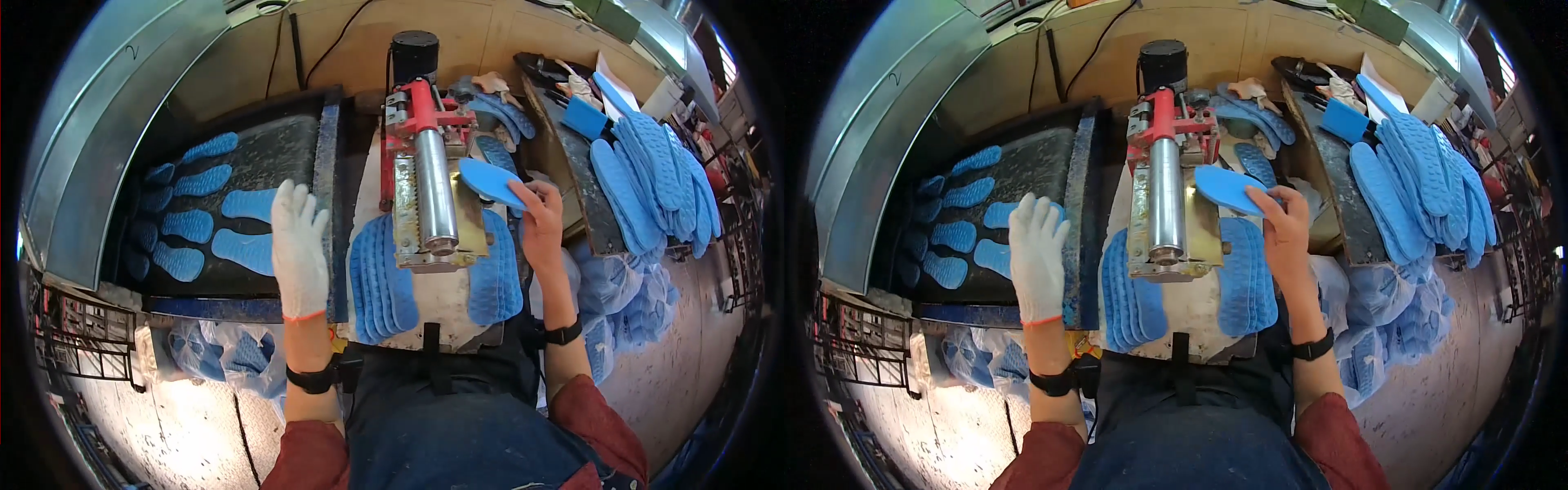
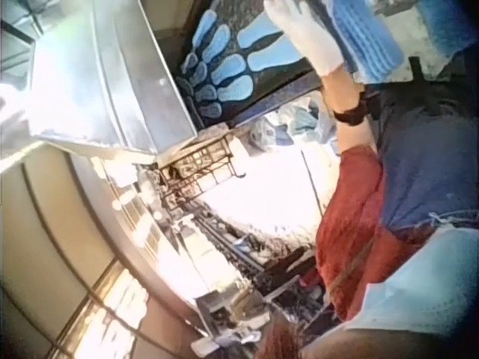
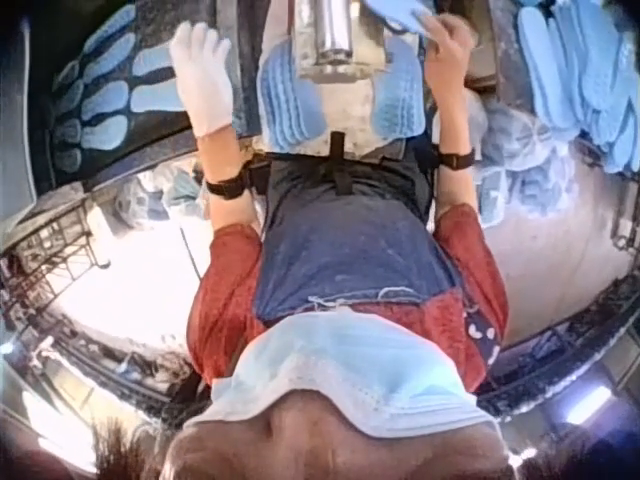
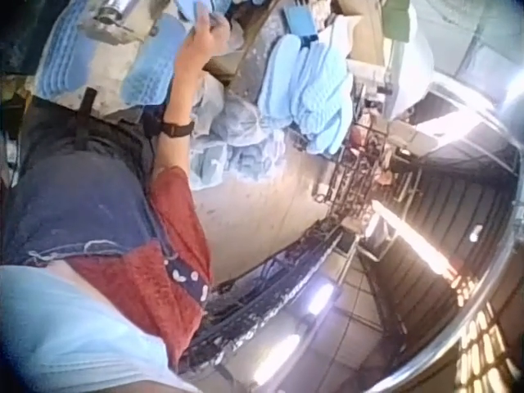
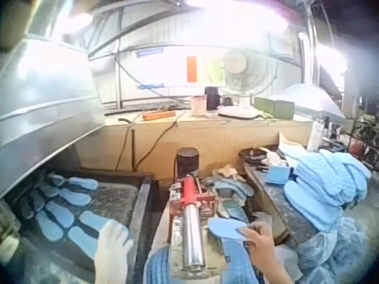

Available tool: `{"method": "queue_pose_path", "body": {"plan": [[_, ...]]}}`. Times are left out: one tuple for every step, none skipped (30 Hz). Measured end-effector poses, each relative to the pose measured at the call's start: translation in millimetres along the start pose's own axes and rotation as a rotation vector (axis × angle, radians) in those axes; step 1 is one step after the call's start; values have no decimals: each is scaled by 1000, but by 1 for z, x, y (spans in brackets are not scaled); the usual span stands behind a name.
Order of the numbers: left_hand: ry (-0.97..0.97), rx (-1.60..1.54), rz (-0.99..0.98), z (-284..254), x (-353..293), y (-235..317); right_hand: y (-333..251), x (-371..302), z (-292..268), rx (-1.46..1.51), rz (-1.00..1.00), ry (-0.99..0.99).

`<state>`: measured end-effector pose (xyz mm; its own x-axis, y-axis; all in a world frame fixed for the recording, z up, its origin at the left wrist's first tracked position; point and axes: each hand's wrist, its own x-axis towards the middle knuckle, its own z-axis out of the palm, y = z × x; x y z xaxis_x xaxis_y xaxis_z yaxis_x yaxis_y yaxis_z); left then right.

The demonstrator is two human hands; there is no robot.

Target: Applying adhesive to blue shoe insoles using an industrial roller machine.

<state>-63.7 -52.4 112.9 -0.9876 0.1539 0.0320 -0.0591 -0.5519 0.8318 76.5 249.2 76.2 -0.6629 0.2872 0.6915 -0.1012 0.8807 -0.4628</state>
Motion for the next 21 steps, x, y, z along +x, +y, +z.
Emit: {"method": "queue_pose_path", "body": {"plan": [[-35,1,29,9,-3,-2,-5,4,2,-6,9,-9],[-86,-2,51,18,-6,-3,-10,9,4,-52,-49,-26],[-109,-7,55,28,-8,-3,-14,14,5,-89,-112,-33],[-163,54,93,37,-10,-3,-18,17,7,-95,-107,-44],[-203,60,94,46,-10,-4,-22,20,8,-49,-135,-97],[-265,69,157,56,-13,-10,-25,21,9,-3,-152,-154],[-310,124,181,62,-11,-11,-27,20,9,0,-162,-159],[-355,178,208,66,-10,-15,-28,18,9,135,-104,-160],[-417,278,221,67,-4,-17,-29,14,9,269,-47,-162],[-432,430,258,66,-1,-20,-28,10,10,274,-48,-172],[-446,583,294,63,3,-24,-25,4,10,376,32,-72],[-449,677,427,61,10,-29,-21,-2,9,474,111,32],[-453,771,561,57,16,-35,-16,-10,9,474,109,27],[-449,768,560,52,18,-41,-11,-19,7,551,295,96],[-461,733,443,46,19,-48,-5,-29,6,621,511,179],[-456,718,266,40,19,-55,0,-38,9,649,546,142],[-468,695,326,34,18,-61,5,-49,13,632,552,140],[-533,491,169,26,14,-68,9,-59,20,628,640,23],[-522,393,74,18,11,-71,13,-68,31,661,742,-100],[-482,366,65,10,8,-74,14,-77,39,570,756,-239],[-439,417,58,3,4,-76,14,-88,49,525,790,-378]]}}
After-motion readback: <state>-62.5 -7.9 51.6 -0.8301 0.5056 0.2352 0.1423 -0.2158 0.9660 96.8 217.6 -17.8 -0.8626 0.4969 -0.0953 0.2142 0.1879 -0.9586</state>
